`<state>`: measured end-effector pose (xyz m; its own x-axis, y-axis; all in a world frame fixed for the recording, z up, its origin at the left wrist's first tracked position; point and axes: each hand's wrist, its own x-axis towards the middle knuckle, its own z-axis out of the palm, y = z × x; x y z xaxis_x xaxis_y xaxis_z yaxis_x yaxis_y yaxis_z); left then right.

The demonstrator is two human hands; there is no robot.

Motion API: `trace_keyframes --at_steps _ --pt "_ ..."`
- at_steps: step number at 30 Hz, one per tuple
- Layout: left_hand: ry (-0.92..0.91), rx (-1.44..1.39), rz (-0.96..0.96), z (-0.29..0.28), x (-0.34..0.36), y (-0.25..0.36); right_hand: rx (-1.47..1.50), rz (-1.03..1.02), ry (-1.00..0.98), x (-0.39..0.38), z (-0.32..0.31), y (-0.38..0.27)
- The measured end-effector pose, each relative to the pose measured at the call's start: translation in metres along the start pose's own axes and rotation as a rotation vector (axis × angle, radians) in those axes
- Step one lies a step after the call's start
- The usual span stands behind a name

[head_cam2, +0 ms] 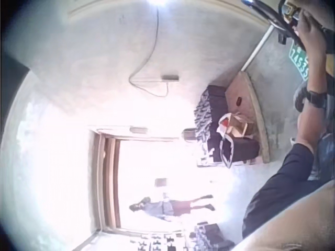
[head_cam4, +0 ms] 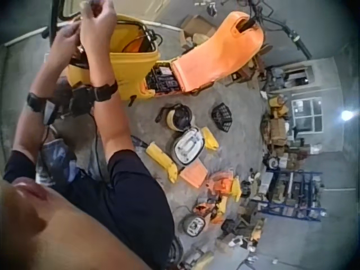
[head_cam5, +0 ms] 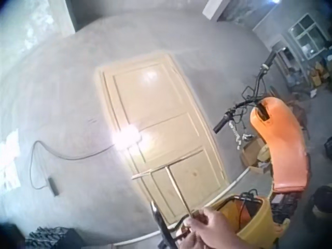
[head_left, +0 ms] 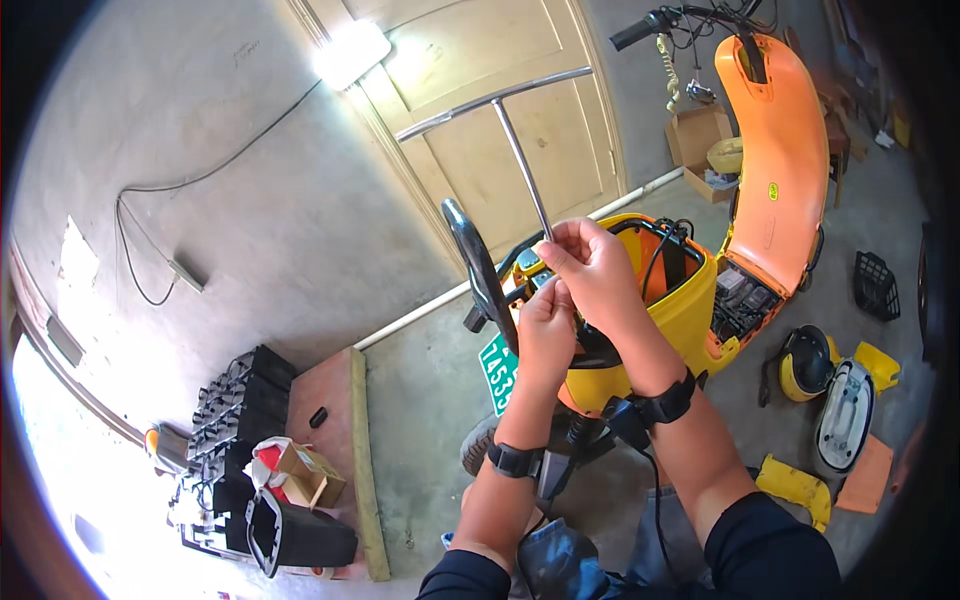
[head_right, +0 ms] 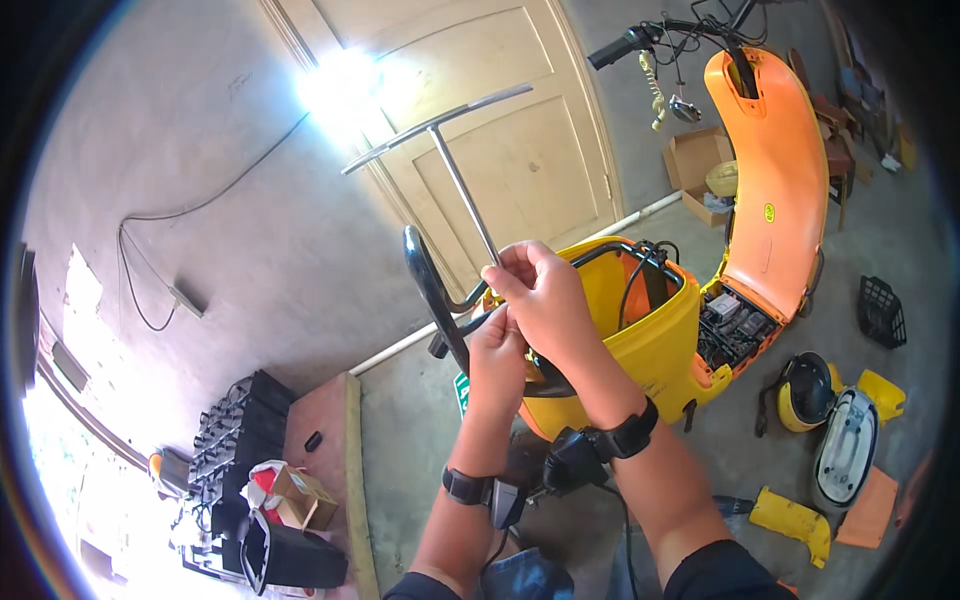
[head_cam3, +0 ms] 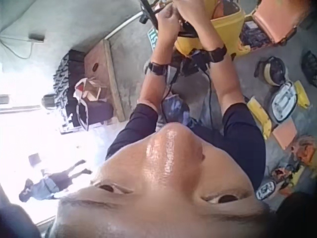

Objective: Replacing parts and repairing an electric scooter engine or frame area.

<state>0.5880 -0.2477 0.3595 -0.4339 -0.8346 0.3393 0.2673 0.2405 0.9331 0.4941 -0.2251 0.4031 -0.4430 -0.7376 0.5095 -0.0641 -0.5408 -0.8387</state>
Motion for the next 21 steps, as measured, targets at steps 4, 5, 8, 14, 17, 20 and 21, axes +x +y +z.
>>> trace_keyframes --at_steps 4,5,8,14,17,20,21 --pt "-0.006 0.127 0.032 -0.004 -0.002 0.0 -0.039 0.014 -0.009 -0.006 -0.003 -0.004" --pt "-0.012 0.064 0.019 -0.004 -0.002 -0.001 -0.034 -0.008 -0.024 -0.006 -0.004 -0.004" --pt "-0.018 -0.002 -0.014 -0.004 0.0 0.0 0.092 0.098 -0.042 -0.003 -0.01 -0.005" --pt "-0.05 -0.002 -0.059 -0.004 -0.001 0.002 0.192 0.121 -0.111 0.0 -0.011 -0.001" --pt "-0.039 0.034 -0.027 -0.003 -0.001 0.004 0.199 0.086 -0.022 -0.001 -0.006 0.001" --pt "0.015 0.083 -0.046 -0.004 0.0 0.003 0.051 -0.092 -0.007 -0.004 -0.001 0.002" --pt "0.027 0.055 -0.024 -0.004 0.0 0.002 0.063 -0.132 -0.03 -0.006 -0.001 0.002"
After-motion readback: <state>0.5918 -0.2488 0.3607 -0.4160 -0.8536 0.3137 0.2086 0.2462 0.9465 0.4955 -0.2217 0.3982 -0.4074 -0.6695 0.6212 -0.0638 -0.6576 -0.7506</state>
